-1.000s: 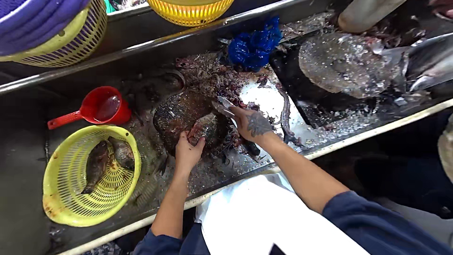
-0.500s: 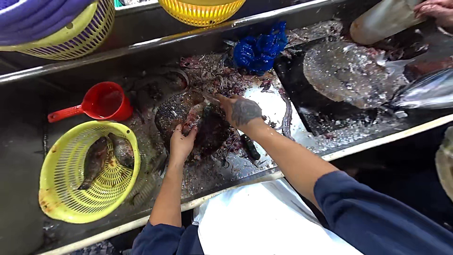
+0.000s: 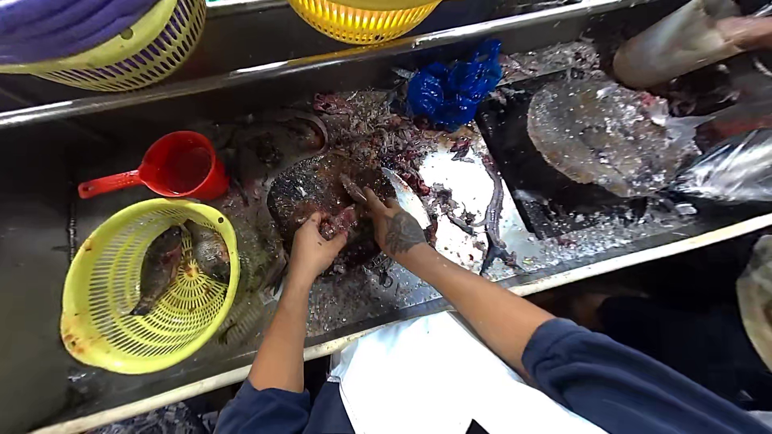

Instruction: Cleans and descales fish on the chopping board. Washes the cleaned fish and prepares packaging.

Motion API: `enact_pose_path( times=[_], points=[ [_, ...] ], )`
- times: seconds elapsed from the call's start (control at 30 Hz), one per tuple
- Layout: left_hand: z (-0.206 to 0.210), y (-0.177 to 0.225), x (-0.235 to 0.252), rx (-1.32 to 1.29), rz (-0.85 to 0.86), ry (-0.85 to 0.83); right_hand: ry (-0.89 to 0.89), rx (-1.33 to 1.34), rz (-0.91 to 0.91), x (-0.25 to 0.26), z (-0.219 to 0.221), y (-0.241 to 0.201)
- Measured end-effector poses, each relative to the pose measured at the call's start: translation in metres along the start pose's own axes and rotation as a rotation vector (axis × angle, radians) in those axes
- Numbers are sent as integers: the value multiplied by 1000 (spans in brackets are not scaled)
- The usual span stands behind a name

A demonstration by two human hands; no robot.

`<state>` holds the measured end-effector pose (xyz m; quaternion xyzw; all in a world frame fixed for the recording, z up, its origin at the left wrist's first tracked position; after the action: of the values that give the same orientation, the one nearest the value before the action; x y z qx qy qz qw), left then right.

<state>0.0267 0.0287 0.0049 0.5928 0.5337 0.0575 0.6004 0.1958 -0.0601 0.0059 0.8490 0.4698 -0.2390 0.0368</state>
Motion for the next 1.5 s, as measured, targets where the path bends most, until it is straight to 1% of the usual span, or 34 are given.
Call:
enact_pose_path(
  times=[0.1,0.17,0.23,0.3,0.37,0.4,0.47,0.5,0.53,0.57,0.63,0.67,0.7,0.73,0.8,0.83,0.87,0.93,0.97,1.0,1.07,1.1,1.13,1.2,1.27,1.3,1.37,1.4,1.5],
  points=[
    [11,-5,-3,-74,2,13,61,120,-62,-5,6,11],
    [16,-6,-6,-184,0,20,111,159,-89,-8,-4,19],
    [19,-5,-9,-332,-23,29,153,137,-92,-12,-14,27],
    [21,-3,-10,-475,-68,55,152,86,-48,-14,-15,36],
    [26,-1,-12,-561,-96,97,105,28,30,-23,-8,34],
    [29,0,-12,-580,-101,116,71,3,41,-34,-2,27],
    [31,0,-11,-562,-108,142,-63,-84,27,-62,-1,11],
    [30,-3,-12,-547,-113,145,-117,-105,6,-71,-4,10],
    [29,-5,-13,-544,-115,139,-132,-89,-15,-70,-8,13],
    [28,-4,-13,-545,-113,134,-97,-53,-23,-63,-12,19],
    [31,-1,-13,-567,-105,138,44,18,-27,-43,-15,29],
    [34,-1,-14,-577,-99,149,86,32,-14,-40,-15,28],
    [38,-1,-16,-579,-93,160,85,23,-9,-46,-12,22],
    [40,1,-18,-572,-81,178,38,-10,-1,-56,-11,11],
    [44,-2,-23,-565,-54,214,-137,-77,21,-77,-18,-3],
    [48,-5,-26,-597,-51,215,-174,-59,17,-78,-20,0],
    [52,-7,-28,-649,-41,211,-151,-13,9,-71,-22,9],
    [62,-9,-33,-737,-13,229,-23,80,4,-54,-18,24],
    [66,-11,-34,-752,7,249,17,102,14,-54,-12,23],
    [69,-12,-34,-749,29,275,12,89,20,-62,-8,16],
    [69,-11,-29,-760,41,312,-139,-2,29,-85,-13,-1],
    [70,-12,-30,-800,43,310,-187,-25,22,-91,-17,-3],
    [71,-13,-30,-843,51,299,-199,-26,7,-90,-21,0],
    [76,-10,-29,-903,80,281,-135,18,-9,-71,-24,7],
    [81,-9,-28,-916,89,300,-25,70,-8,-67,-13,6],
    [82,-8,-26,-910,90,331,-14,57,-13,-77,-9,2],
    [80,-2,-15,-899,94,387,-110,-36,-19,-97,-19,-6],
    [80,-1,-13,-909,87,408,-128,-58,-27,-99,-22,-7],
    [83,5,-12,-960,59,386,-62,-12,-6,-76,-17,-1]
  ],
)
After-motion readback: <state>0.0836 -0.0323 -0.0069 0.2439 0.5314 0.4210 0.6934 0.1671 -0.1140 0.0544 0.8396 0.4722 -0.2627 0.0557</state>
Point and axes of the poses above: each hand's wrist, its own x-axis towards the middle knuckle, its own z-axis out of the palm, y = z × x, the point moved 1 cm from there along x, towards the middle knuckle, and after that the axes turned 13 degrees about -x, right-handed, at the moved point
